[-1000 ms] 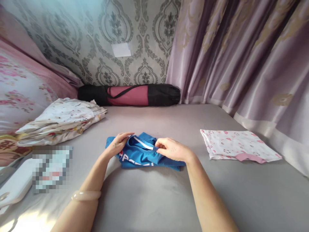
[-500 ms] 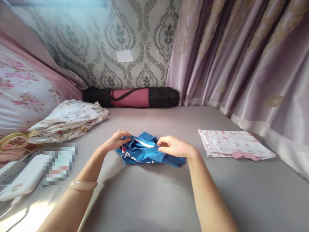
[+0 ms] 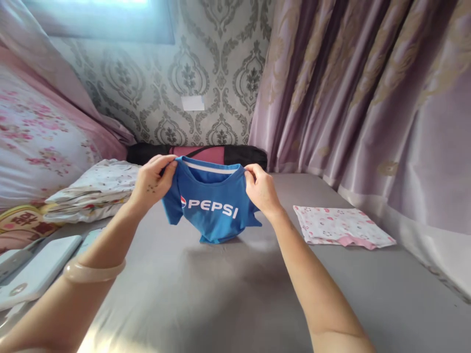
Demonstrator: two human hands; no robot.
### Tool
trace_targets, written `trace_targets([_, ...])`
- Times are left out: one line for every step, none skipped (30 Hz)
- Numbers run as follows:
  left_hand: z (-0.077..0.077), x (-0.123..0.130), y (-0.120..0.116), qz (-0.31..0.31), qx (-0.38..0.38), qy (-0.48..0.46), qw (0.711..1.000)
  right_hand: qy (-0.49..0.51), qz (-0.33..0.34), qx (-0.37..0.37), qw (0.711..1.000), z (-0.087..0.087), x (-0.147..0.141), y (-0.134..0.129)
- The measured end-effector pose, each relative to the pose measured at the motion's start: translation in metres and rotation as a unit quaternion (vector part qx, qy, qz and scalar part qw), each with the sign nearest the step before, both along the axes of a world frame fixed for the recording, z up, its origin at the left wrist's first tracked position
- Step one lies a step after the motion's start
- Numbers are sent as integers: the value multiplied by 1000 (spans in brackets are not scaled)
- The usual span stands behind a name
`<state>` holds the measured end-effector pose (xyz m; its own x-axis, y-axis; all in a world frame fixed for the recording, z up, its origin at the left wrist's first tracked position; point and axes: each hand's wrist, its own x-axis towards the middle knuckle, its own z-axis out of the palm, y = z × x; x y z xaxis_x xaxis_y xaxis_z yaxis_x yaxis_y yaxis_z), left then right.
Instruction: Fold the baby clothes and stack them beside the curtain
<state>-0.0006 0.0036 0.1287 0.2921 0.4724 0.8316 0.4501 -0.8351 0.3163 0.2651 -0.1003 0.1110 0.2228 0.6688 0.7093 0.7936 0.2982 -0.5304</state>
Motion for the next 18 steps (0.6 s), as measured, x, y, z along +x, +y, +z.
trace_targets([10,-1,-1,22,42,21,999,-53,-36,27,998,7,0,0])
trace_targets([19,-3,-2,41,79,42,995,-104,-69,47,991,14,1,-1])
trace_targets([29,-6,-3,56,112,60,990,-152,-97,61,982,22,3,-2])
trace_targets([39,-9,-4,68,143,72,985,-194,-120,72,971,31,5,-4])
trace_targets([48,-11,-5,79,170,79,979,-227,-138,81,961,39,8,-5])
trace_targets([56,-14,-6,91,192,82,974,-251,-154,90,951,48,11,-7])
trace_targets([64,-17,-7,105,208,83,969,-269,-168,99,943,58,14,-8])
trace_targets([72,-19,-7,120,214,86,965,-284,-176,106,937,67,18,-8])
trace_targets([79,-20,-7,131,213,92,964,-296,-181,112,931,76,20,-8])
trace_targets([86,-22,-6,132,203,101,965,-306,-185,116,927,84,23,-7])
trace_targets([92,-23,-5,118,183,112,969,-314,-187,119,923,92,24,-5])
trace_targets([98,-24,-3,89,154,122,976,-319,-186,121,921,100,24,-4])
trace_targets([103,-25,0,49,117,127,984,-320,-182,120,922,106,24,-2])
trace_targets([107,-26,3,6,74,124,990,-315,-172,117,926,111,23,0])
trace_targets([110,-27,7,-31,30,113,993,-304,-155,112,933,116,22,2])
trace_targets([112,-28,11,-56,-9,95,994,-290,-130,102,943,119,20,4])
trace_targets([113,-28,14,-70,-38,76,994,-272,-100,90,953,121,20,6])
trace_targets([112,-29,17,-71,-56,64,994,-251,-69,76,962,122,19,8])
